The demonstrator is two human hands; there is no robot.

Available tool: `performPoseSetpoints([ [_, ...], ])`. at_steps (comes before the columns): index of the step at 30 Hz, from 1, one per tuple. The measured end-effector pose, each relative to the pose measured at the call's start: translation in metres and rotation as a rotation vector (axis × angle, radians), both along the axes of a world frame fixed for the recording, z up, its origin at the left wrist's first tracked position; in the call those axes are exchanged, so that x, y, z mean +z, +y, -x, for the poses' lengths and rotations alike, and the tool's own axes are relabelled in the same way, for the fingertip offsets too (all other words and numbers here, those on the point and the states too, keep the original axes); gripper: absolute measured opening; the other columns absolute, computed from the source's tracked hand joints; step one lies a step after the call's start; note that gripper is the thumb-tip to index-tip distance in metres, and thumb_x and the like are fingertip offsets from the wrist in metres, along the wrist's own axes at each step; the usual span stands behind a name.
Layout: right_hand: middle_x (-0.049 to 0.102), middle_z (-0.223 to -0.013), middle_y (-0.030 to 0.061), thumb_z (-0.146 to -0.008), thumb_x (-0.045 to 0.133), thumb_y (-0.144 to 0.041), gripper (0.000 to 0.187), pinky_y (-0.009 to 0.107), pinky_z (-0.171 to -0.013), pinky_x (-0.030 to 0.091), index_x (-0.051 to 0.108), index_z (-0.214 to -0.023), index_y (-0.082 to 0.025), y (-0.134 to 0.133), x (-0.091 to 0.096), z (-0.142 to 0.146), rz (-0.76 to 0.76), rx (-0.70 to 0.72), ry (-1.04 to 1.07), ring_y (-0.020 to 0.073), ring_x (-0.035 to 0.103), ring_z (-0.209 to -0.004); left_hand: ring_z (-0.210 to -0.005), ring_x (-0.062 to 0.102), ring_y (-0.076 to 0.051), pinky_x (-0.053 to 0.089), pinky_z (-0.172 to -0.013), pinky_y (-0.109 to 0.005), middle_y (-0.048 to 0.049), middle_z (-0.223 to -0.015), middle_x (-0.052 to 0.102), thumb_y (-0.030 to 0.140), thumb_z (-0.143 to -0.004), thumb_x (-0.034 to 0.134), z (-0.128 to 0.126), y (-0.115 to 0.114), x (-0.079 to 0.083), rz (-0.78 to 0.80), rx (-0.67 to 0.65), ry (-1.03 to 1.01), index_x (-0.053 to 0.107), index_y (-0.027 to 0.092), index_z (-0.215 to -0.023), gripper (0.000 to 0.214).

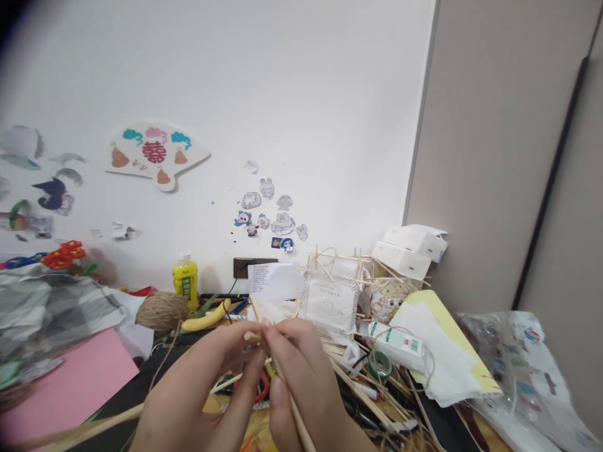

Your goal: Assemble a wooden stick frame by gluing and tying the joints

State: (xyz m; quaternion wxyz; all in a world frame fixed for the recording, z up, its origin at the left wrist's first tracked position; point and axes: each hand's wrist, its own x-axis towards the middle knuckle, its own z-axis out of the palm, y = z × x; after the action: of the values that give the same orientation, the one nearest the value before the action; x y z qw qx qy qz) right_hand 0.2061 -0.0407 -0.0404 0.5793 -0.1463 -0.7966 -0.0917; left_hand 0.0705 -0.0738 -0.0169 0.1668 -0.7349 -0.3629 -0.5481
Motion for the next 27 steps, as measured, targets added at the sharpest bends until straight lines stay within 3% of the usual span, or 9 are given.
performPoseSetpoints([
  [10,0.044,-0.118,0.0118,-0.093,0.028,-0.021,0.043,0.033,-0.085,0.047,0.037,-0.135,-0.018,0.001,-0.009,0.006,0.031,-0.038,0.067,0.0221,0.048,-0.108,-0.072,0.066,-0.01,0.052,-0.066,-0.019,0.0014,-0.086,0.068,0.016,-0.086,0.046,-0.002,0.001,-0.003,0.026,0.025,-0.047,0.05,0.025,-0.104,0.021],
  [17,0.049,-0.106,0.0082,-0.083,0.045,-0.005,0.037,0.028,-0.084,0.047,0.049,-0.118,-0.017,-0.002,-0.005,0.0,0.052,-0.098,0.119,0.0177,0.051,-0.1,-0.079,0.066,-0.012,0.053,-0.072,-0.02,-0.0019,-0.092,0.068,0.014,-0.086,0.043,-0.005,0.001,-0.006,0.013,0.003,0.034,0.046,0.023,-0.114,0.029],
  [27,0.056,-0.086,0.0051,-0.08,0.047,-0.003,0.022,0.028,-0.065,0.051,0.056,-0.091,-0.02,-0.004,0.0,0.006,0.065,-0.112,0.287,0.0166,0.058,-0.078,-0.079,0.064,-0.014,0.052,-0.07,-0.022,-0.0057,-0.09,0.066,0.013,-0.087,0.043,-0.005,0.008,-0.017,-0.014,0.018,0.172,0.041,0.016,-0.125,0.038],
])
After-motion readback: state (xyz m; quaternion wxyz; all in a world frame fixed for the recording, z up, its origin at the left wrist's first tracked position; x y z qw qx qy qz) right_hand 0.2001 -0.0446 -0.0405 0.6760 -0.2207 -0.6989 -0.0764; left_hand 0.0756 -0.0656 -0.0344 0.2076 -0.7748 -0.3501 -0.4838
